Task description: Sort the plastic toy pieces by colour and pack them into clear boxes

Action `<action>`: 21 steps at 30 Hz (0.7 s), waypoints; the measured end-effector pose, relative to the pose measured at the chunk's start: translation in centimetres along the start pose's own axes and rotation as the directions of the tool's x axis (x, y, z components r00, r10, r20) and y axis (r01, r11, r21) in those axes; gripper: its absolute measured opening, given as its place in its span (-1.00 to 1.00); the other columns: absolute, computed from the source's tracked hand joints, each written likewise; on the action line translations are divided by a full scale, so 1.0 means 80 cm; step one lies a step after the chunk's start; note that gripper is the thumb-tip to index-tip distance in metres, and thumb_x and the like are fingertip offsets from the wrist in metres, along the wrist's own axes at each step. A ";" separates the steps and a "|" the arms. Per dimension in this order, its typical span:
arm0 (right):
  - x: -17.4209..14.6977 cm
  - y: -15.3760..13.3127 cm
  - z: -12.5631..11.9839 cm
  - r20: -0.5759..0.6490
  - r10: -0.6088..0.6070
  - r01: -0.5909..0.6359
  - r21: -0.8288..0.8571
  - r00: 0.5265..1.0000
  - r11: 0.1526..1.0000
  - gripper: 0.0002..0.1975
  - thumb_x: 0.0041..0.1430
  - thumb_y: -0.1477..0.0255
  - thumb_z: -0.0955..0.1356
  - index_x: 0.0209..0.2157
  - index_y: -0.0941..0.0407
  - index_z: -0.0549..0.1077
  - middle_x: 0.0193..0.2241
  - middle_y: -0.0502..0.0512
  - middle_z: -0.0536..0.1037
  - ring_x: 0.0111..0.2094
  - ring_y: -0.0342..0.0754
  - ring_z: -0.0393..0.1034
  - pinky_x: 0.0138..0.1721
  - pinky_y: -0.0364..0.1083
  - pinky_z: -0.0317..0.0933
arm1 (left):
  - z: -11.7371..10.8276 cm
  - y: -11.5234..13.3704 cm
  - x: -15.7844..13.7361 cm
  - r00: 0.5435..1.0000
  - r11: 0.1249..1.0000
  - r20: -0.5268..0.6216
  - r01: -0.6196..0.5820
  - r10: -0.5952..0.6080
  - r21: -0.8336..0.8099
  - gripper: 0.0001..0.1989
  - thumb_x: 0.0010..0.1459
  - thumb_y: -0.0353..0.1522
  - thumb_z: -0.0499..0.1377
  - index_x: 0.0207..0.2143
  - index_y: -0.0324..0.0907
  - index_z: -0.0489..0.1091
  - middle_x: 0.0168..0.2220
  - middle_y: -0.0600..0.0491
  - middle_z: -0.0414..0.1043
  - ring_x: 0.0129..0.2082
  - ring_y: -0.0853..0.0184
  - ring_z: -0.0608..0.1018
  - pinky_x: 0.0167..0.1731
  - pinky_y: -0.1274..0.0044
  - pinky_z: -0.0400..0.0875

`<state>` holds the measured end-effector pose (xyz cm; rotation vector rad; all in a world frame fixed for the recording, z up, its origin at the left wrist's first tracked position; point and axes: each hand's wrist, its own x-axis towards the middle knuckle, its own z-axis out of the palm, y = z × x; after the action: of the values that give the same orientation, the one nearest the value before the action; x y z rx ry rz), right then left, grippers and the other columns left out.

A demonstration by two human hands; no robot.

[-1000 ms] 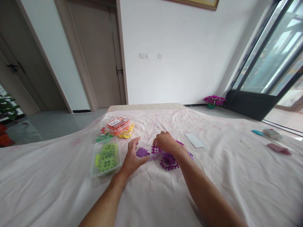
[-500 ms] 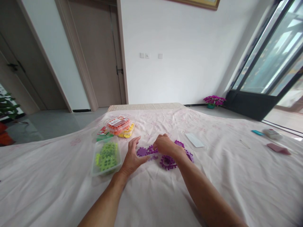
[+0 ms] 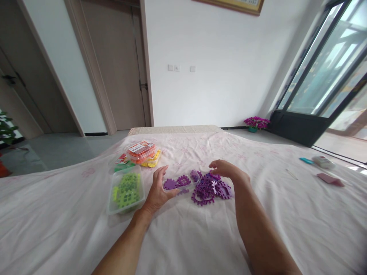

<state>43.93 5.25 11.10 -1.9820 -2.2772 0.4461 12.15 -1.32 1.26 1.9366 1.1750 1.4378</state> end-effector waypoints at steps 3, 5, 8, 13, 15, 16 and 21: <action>0.006 0.016 0.011 0.062 0.047 -0.048 0.024 0.997 0.999 -0.45 -0.12 0.53 0.41 0.01 0.05 0.50 -0.04 0.11 0.55 -0.11 0.02 0.45 -0.15 -0.12 0.28 | -0.001 -0.001 0.000 1.000 1.000 -0.001 -0.008 0.008 -0.001 -0.10 -0.10 -0.26 0.38 0.25 0.02 0.02 0.21 -0.08 0.03 0.15 0.10 0.31 0.08 0.22 0.35; 0.010 0.019 0.017 0.101 0.044 -0.046 0.017 0.994 0.999 -0.42 -0.19 0.60 0.41 -0.03 0.02 0.53 -0.09 0.06 0.58 -0.15 0.00 0.46 -0.18 -0.13 0.27 | -0.002 -0.001 0.000 1.000 1.000 0.002 -0.014 0.014 -0.003 -0.10 -0.10 -0.28 0.38 0.25 0.02 0.02 0.21 -0.08 0.03 0.15 0.10 0.31 0.08 0.21 0.34; 0.014 0.021 0.022 0.121 0.022 -0.023 0.004 0.992 1.000 -0.51 -0.23 0.63 0.41 -0.17 0.01 0.59 -0.23 0.02 0.62 -0.23 -0.02 0.47 -0.21 -0.14 0.25 | -0.003 0.002 0.000 1.000 1.000 0.007 -0.020 0.020 -0.005 -0.11 -0.09 -0.29 0.37 0.26 0.01 0.02 0.21 -0.09 0.03 0.15 0.09 0.31 0.08 0.21 0.34; 0.018 0.027 0.019 0.029 -0.025 0.024 0.054 0.999 0.998 -0.69 -0.08 0.58 0.33 -0.28 0.09 0.62 -0.37 0.06 0.62 -0.35 -0.08 0.46 -0.31 -0.18 0.21 | -0.004 0.004 0.000 1.000 1.000 0.009 -0.017 0.017 -0.009 -0.12 -0.09 -0.25 0.37 0.25 0.00 0.03 0.21 -0.11 0.03 0.15 0.09 0.31 0.09 0.20 0.33; 0.019 0.032 0.019 0.001 -0.018 0.018 0.076 1.000 0.997 -0.69 -0.04 0.58 0.29 -0.30 0.12 0.61 -0.42 0.07 0.61 -0.40 -0.10 0.44 -0.35 -0.19 0.19 | -0.003 0.005 0.000 1.000 1.000 0.007 -0.014 0.014 -0.011 -0.12 -0.09 -0.24 0.37 0.24 0.00 0.04 0.21 -0.10 0.03 0.14 0.09 0.32 0.09 0.20 0.33; 0.020 0.034 0.019 -0.023 -0.005 0.006 0.076 1.000 0.997 -0.69 -0.04 0.59 0.28 -0.29 0.12 0.60 -0.42 0.07 0.60 -0.40 -0.10 0.43 -0.36 -0.19 0.19 | -0.003 0.005 0.000 1.000 1.000 0.006 -0.013 0.013 -0.012 -0.12 -0.09 -0.23 0.37 0.24 0.00 0.04 0.21 -0.10 0.03 0.14 0.09 0.32 0.09 0.20 0.33; 0.025 0.045 0.033 -0.159 0.052 -0.053 -0.005 0.986 0.999 -0.60 -0.07 0.51 0.37 -0.11 0.12 0.54 -0.21 0.13 0.59 -0.20 0.00 0.44 -0.22 -0.15 0.20 | -0.003 0.005 0.000 1.000 1.000 -0.001 -0.017 0.017 -0.016 -0.12 -0.10 -0.23 0.37 0.24 0.00 0.04 0.21 -0.10 0.04 0.15 0.09 0.31 0.08 0.21 0.34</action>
<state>46.40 7.24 7.33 -2.0074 -2.1401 0.2715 12.04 -1.56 1.67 1.9403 1.1466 1.4522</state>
